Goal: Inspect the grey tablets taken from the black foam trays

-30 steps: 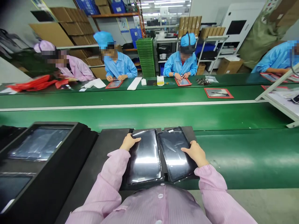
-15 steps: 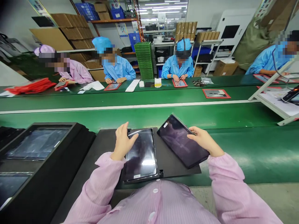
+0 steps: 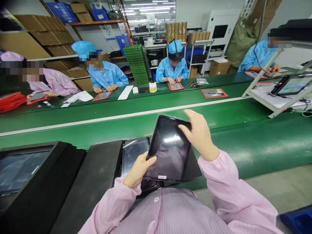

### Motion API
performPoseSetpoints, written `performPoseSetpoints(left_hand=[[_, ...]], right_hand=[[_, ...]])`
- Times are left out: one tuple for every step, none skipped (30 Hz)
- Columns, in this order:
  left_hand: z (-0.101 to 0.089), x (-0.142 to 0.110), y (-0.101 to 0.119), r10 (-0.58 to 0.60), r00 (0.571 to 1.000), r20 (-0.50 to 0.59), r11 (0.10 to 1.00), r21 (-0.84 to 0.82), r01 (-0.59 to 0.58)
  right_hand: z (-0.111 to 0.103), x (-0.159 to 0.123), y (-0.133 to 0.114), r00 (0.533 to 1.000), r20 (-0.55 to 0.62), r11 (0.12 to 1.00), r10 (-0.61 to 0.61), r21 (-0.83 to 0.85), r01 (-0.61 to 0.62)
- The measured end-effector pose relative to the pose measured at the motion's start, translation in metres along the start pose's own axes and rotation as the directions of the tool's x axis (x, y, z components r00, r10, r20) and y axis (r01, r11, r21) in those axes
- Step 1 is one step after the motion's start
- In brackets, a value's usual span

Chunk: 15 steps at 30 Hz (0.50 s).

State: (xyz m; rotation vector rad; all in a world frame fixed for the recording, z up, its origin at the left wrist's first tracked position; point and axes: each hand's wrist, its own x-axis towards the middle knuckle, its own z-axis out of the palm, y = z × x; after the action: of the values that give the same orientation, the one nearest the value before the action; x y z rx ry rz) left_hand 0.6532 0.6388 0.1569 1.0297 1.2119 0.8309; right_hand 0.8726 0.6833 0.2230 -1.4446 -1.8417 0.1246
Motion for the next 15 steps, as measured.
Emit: performPoseSetpoints(left_hand=[[0.001,-0.003,-0.004,-0.040,0.999,-0.031,0.993,-0.111,0.036],[0.003,-0.006,-0.008,-0.073,0.996,-0.053,0.976,-0.207,0.061],[0.007,-0.008,-0.011,-0.099,0.993,-0.063,0.954,-0.290,0.077],[0.011,-0.010,-0.014,-0.119,0.991,-0.064,0.930,-0.357,0.089],[0.016,-0.011,-0.017,-0.133,0.990,-0.052,0.909,-0.405,0.101],[0.019,-0.011,-0.020,-0.143,0.989,-0.025,0.897,-0.426,0.119],[0.021,-0.009,-0.024,-0.151,0.988,0.013,0.897,-0.419,0.142],[0.019,-0.007,-0.028,-0.157,0.987,0.042,0.910,-0.382,0.161],[0.015,-0.003,-0.031,-0.155,0.987,0.038,0.934,-0.321,0.159],[0.007,0.000,-0.034,-0.138,0.990,-0.019,0.963,-0.236,0.130],[-0.005,0.005,-0.037,-0.104,0.986,-0.133,0.988,-0.124,0.087],[-0.020,0.009,-0.040,-0.052,0.954,-0.296,0.998,0.018,0.060],[-0.036,0.012,-0.042,0.019,0.884,-0.467,0.985,0.162,0.064],[-0.053,0.016,-0.044,0.085,0.792,-0.605,0.951,0.287,0.117],[-0.070,0.018,-0.046,0.119,0.711,-0.693,0.912,0.359,0.197]], right_hand=[[0.005,-0.008,0.008,0.985,-0.001,0.979,0.172,0.111,-0.171],[0.011,-0.016,0.014,0.948,0.080,0.919,0.309,0.231,-0.319],[0.019,-0.024,0.018,0.898,0.206,0.834,0.389,0.335,-0.438],[0.027,-0.031,0.021,0.847,0.332,0.741,0.416,0.417,-0.527],[0.034,-0.038,0.022,0.803,0.429,0.655,0.414,0.472,-0.590],[0.040,-0.042,0.022,0.770,0.487,0.590,0.411,0.502,-0.632],[0.044,-0.045,0.023,0.745,0.515,0.547,0.424,0.510,-0.664],[0.047,-0.046,0.026,0.724,0.527,0.525,0.445,0.501,-0.688],[0.049,-0.046,0.030,0.706,0.538,0.518,0.462,0.482,-0.706],[0.050,-0.045,0.035,0.690,0.549,0.525,0.471,0.454,-0.720],[0.050,-0.045,0.042,0.678,0.558,0.539,0.479,0.422,-0.729],[0.051,-0.045,0.049,0.667,0.562,0.553,0.489,0.391,-0.736],[0.052,-0.045,0.057,0.655,0.569,0.560,0.498,0.366,-0.744],[0.055,-0.047,0.065,0.639,0.579,0.557,0.506,0.347,-0.755],[0.057,-0.049,0.071,0.623,0.590,0.544,0.514,0.337,-0.769]])
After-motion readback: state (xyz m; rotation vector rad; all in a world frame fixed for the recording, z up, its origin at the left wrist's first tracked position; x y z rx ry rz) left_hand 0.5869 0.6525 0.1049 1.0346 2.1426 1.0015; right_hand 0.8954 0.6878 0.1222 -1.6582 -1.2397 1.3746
